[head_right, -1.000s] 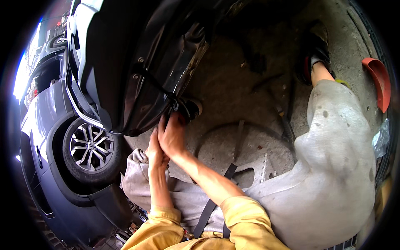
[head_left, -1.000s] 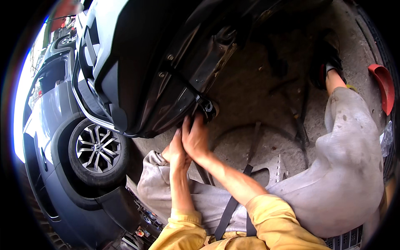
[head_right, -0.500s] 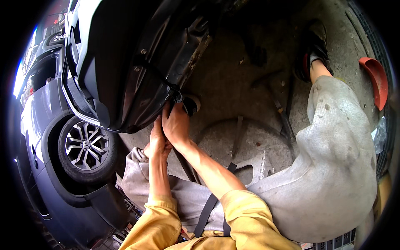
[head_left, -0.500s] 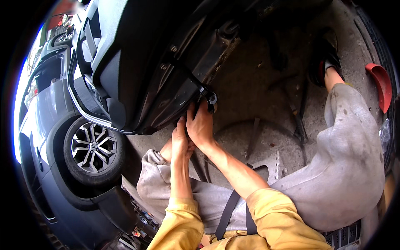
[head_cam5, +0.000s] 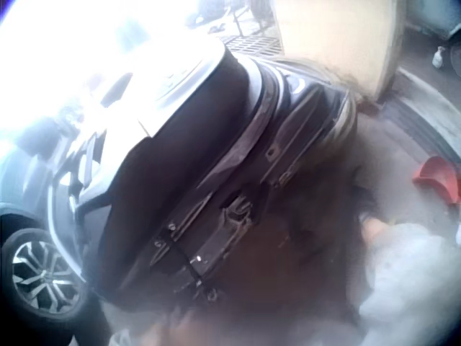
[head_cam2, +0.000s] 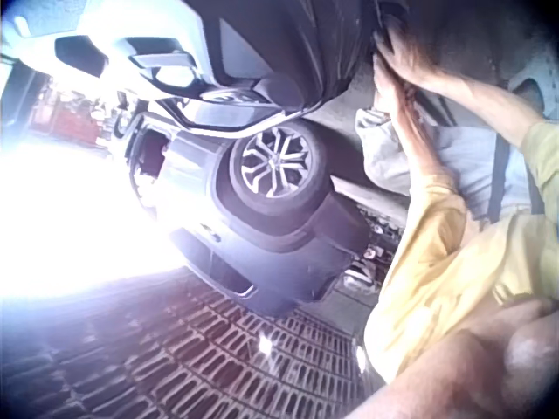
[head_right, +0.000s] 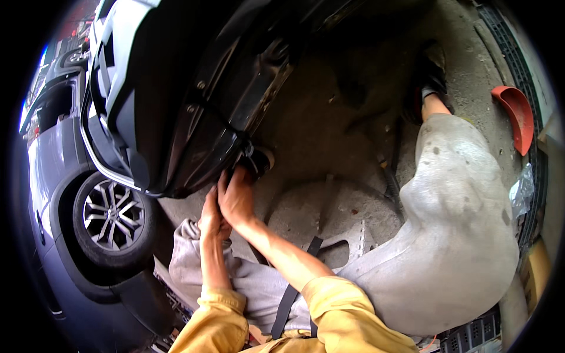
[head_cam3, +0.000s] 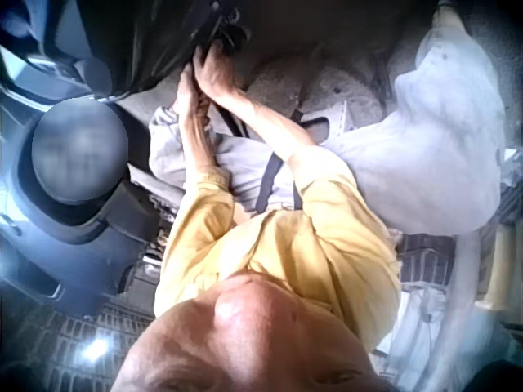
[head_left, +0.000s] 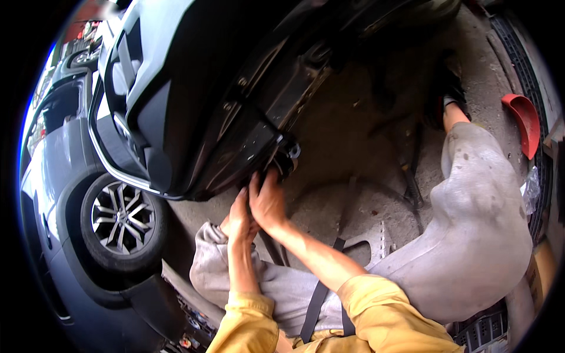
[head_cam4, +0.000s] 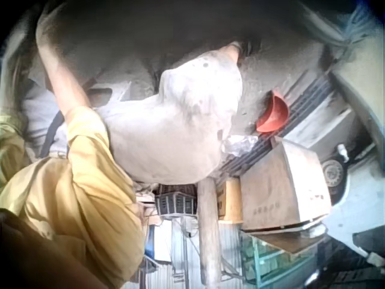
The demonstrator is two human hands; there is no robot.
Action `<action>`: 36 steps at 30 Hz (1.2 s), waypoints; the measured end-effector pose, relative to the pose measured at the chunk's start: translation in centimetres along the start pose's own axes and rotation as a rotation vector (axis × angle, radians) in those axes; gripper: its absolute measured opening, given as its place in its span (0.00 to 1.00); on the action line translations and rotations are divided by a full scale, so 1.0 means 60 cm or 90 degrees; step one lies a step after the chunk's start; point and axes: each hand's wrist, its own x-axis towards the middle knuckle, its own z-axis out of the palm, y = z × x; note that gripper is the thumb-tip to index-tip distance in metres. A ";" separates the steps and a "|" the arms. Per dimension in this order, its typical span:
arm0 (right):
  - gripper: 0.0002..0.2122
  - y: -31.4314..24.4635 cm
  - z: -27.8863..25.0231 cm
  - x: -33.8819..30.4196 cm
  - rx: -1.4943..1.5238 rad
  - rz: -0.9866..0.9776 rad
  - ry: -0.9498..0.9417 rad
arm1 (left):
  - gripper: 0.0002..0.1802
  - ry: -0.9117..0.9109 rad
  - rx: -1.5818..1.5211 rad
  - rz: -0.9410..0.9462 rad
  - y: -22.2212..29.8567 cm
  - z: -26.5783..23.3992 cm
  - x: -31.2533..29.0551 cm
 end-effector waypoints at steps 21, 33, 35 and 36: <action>0.14 -0.006 -0.137 0.117 0.057 0.228 -0.037 | 0.21 -0.055 0.422 0.396 -0.038 0.124 0.005; 0.20 -0.024 -0.227 0.224 0.009 0.147 -0.229 | 0.15 -0.027 0.406 0.547 0.034 0.272 0.055; 0.21 -0.030 -0.202 0.207 0.073 0.141 -0.159 | 0.16 -0.022 0.169 0.381 0.008 0.234 0.034; 0.23 -0.032 -0.189 0.199 0.105 0.187 -0.149 | 0.16 -0.007 0.060 0.374 0.005 0.219 0.024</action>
